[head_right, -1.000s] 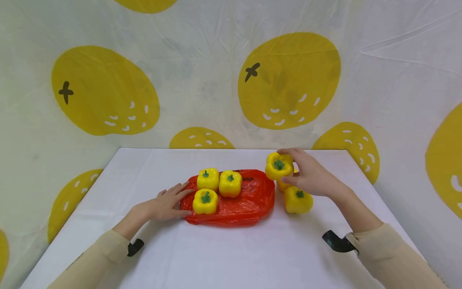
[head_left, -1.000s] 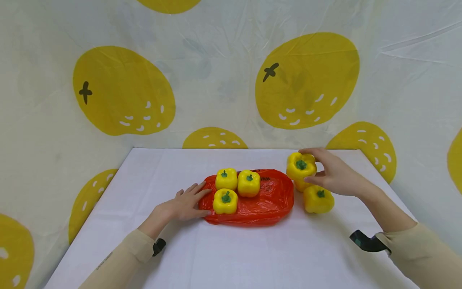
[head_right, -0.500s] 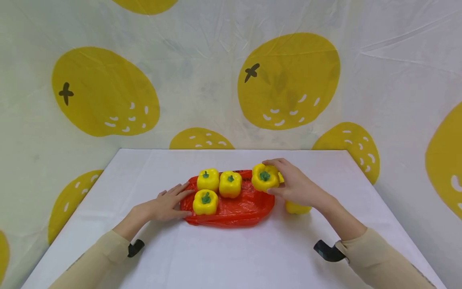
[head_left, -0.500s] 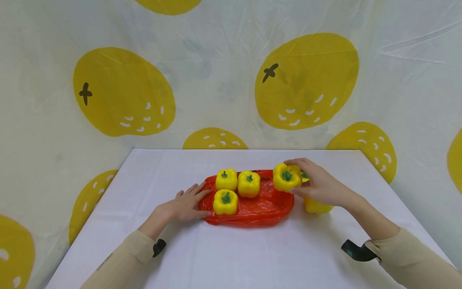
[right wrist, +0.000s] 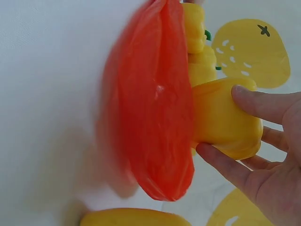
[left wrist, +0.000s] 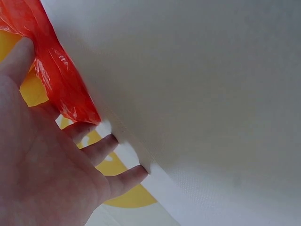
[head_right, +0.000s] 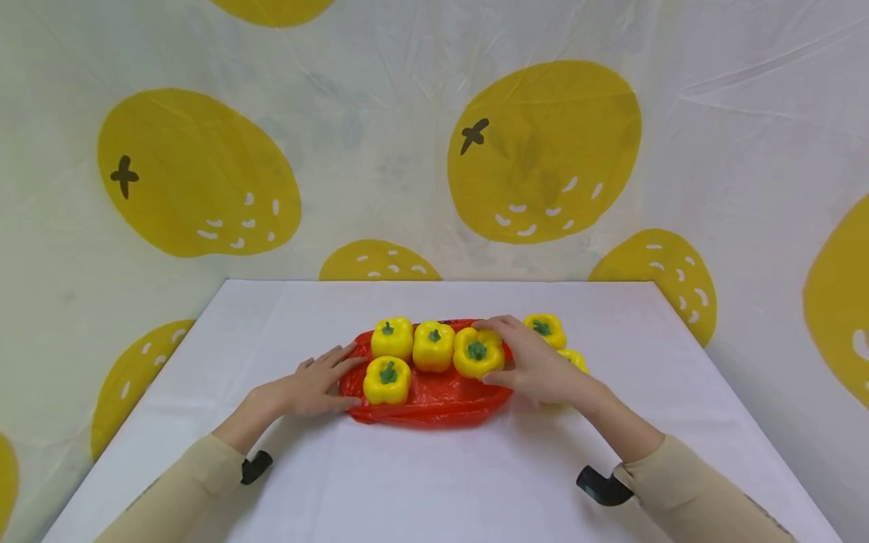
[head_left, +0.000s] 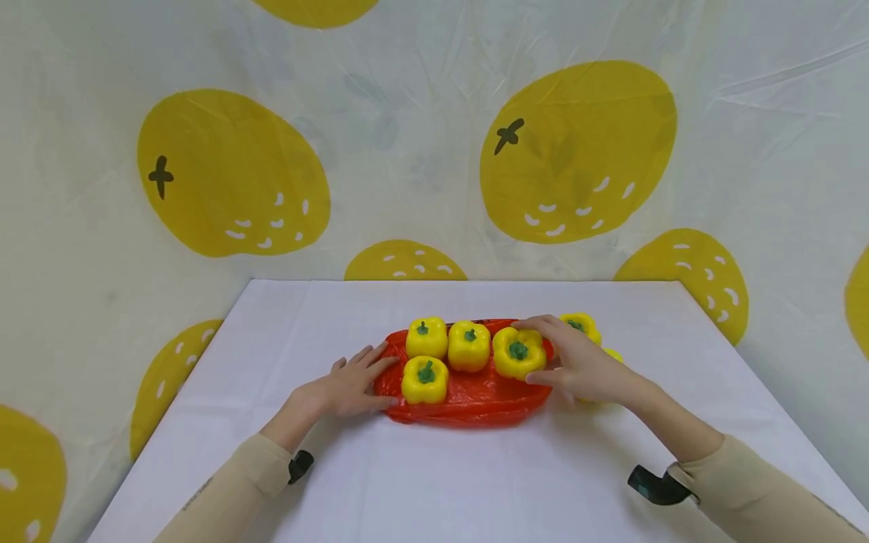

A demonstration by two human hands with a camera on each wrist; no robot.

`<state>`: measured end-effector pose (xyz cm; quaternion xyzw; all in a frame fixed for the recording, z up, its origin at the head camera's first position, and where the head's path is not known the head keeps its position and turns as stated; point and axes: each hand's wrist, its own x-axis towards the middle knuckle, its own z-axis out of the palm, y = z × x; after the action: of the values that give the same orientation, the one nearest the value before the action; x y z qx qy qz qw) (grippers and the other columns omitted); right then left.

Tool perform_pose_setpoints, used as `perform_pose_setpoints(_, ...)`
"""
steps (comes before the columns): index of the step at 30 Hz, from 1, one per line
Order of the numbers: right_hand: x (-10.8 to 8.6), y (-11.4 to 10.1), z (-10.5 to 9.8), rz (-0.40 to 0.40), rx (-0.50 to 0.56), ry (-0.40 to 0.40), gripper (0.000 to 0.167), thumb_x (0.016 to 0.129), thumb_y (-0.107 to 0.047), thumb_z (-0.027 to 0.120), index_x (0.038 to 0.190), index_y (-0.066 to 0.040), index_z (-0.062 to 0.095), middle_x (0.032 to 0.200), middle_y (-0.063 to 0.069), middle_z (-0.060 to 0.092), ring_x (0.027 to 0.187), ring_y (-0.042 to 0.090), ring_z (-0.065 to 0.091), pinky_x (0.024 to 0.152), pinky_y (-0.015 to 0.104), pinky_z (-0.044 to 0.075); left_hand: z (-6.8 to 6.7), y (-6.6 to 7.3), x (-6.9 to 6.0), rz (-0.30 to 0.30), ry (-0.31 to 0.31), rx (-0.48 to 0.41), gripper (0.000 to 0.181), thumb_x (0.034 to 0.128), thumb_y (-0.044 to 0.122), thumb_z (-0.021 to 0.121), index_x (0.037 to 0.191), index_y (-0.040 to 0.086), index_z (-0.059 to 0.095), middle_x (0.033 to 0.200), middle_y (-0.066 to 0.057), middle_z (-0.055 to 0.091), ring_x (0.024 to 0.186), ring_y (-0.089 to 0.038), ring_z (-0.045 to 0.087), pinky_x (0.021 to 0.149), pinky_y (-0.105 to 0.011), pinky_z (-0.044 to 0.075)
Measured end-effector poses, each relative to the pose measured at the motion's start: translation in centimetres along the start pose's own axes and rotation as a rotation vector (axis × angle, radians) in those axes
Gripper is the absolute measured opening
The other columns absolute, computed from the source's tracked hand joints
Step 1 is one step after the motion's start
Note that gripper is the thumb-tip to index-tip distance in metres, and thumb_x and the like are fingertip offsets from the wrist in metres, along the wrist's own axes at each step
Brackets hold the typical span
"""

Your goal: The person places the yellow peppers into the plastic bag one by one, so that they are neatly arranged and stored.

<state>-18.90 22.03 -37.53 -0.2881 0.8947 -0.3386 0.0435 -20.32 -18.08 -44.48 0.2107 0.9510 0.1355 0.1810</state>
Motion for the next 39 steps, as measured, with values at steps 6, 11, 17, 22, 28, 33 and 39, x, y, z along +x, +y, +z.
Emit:
perform_pose_setpoints(6, 0.0, -0.2, 1.2, 0.039, -0.008, -0.024, 0.067, 0.088, -0.015, 0.083, 0.147, -0.017, 0.051, 0.146, 0.009, 0.050, 0.133, 0.034, 0.047, 0.100, 0.059, 0.050, -0.1, 0.0, 0.1, 0.001, 0.004, 0.006, 0.084, 0.0924, 0.062, 0.065, 0.161, 0.023, 0.035, 0.171, -0.008, 0.015, 0.154, -0.039, 0.013, 0.115, -0.073, 0.015)
perform_pose_setpoints(11, 0.0, -0.2, 2.0, 0.032, -0.002, -0.038, 0.067, 0.087, -0.020, 0.084, 0.146, -0.017, 0.053, 0.147, 0.008, 0.052, 0.134, 0.033, 0.048, 0.101, 0.060, 0.048, 0.1, -0.1, 0.1, -0.003, 0.005, 0.006, 0.085, 0.0921, 0.062, 0.065, 0.162, 0.023, 0.034, 0.171, -0.008, 0.015, 0.154, -0.039, 0.013, 0.115, -0.073, 0.015)
perform_pose_setpoints(17, 0.1, -0.2, 2.9, 0.002, -0.006, -0.045, 0.068, 0.086, -0.023, 0.085, 0.146, -0.015, 0.053, 0.145, 0.004, 0.054, 0.131, 0.029, 0.051, 0.102, 0.057, 0.049, 0.1, 0.0, 0.1, 0.000, 0.005, 0.004, 0.085, 0.0928, 0.061, 0.065, 0.162, 0.023, 0.034, 0.171, -0.009, 0.015, 0.154, -0.039, 0.013, 0.115, -0.073, 0.014)
perform_pose_setpoints(22, 0.3, -0.4, 3.5, -0.009, 0.008, -0.059, 0.069, 0.087, -0.024, 0.084, 0.147, -0.015, 0.053, 0.146, 0.003, 0.054, 0.132, 0.028, 0.051, 0.103, 0.057, 0.048, 0.0, 0.1, 0.0, 0.000, 0.008, 0.004, 0.084, 0.0929, 0.060, 0.065, 0.162, 0.022, 0.034, 0.171, -0.009, 0.015, 0.154, -0.040, 0.013, 0.115, -0.073, 0.015)
perform_pose_setpoints(28, 0.4, -0.6, 4.2, 0.027, -0.002, -0.076, 0.070, 0.088, -0.029, 0.083, 0.148, -0.017, 0.051, 0.148, 0.004, 0.052, 0.135, 0.028, 0.049, 0.104, 0.058, 0.047, -0.1, 0.1, -0.1, 0.000, 0.004, 0.007, 0.084, 0.0932, 0.060, 0.065, 0.162, 0.022, 0.034, 0.171, -0.009, 0.015, 0.154, -0.039, 0.013, 0.115, -0.072, 0.014)
perform_pose_setpoints(33, 0.6, -0.9, 4.9, 0.061, -0.030, -0.074, 0.071, 0.088, -0.032, 0.083, 0.149, -0.017, 0.051, 0.148, 0.005, 0.051, 0.135, 0.029, 0.049, 0.105, 0.059, 0.045, -0.1, 0.2, -0.1, 0.000, 0.003, 0.000, 0.085, 0.0926, 0.060, 0.066, 0.162, 0.022, 0.035, 0.171, -0.010, 0.015, 0.154, -0.040, 0.014, 0.115, -0.073, 0.015)
perform_pose_setpoints(39, 1.0, -1.1, 5.9, 0.092, -0.009, -0.062, 0.070, 0.087, -0.030, 0.083, 0.148, -0.015, 0.051, 0.145, 0.008, 0.050, 0.131, 0.028, 0.050, 0.104, 0.056, 0.048, 0.0, 0.1, 0.0, -0.009, -0.002, 0.007, 0.085, 0.0926, 0.060, 0.065, 0.162, 0.023, 0.034, 0.171, -0.008, 0.014, 0.154, -0.039, 0.013, 0.116, -0.072, 0.014)
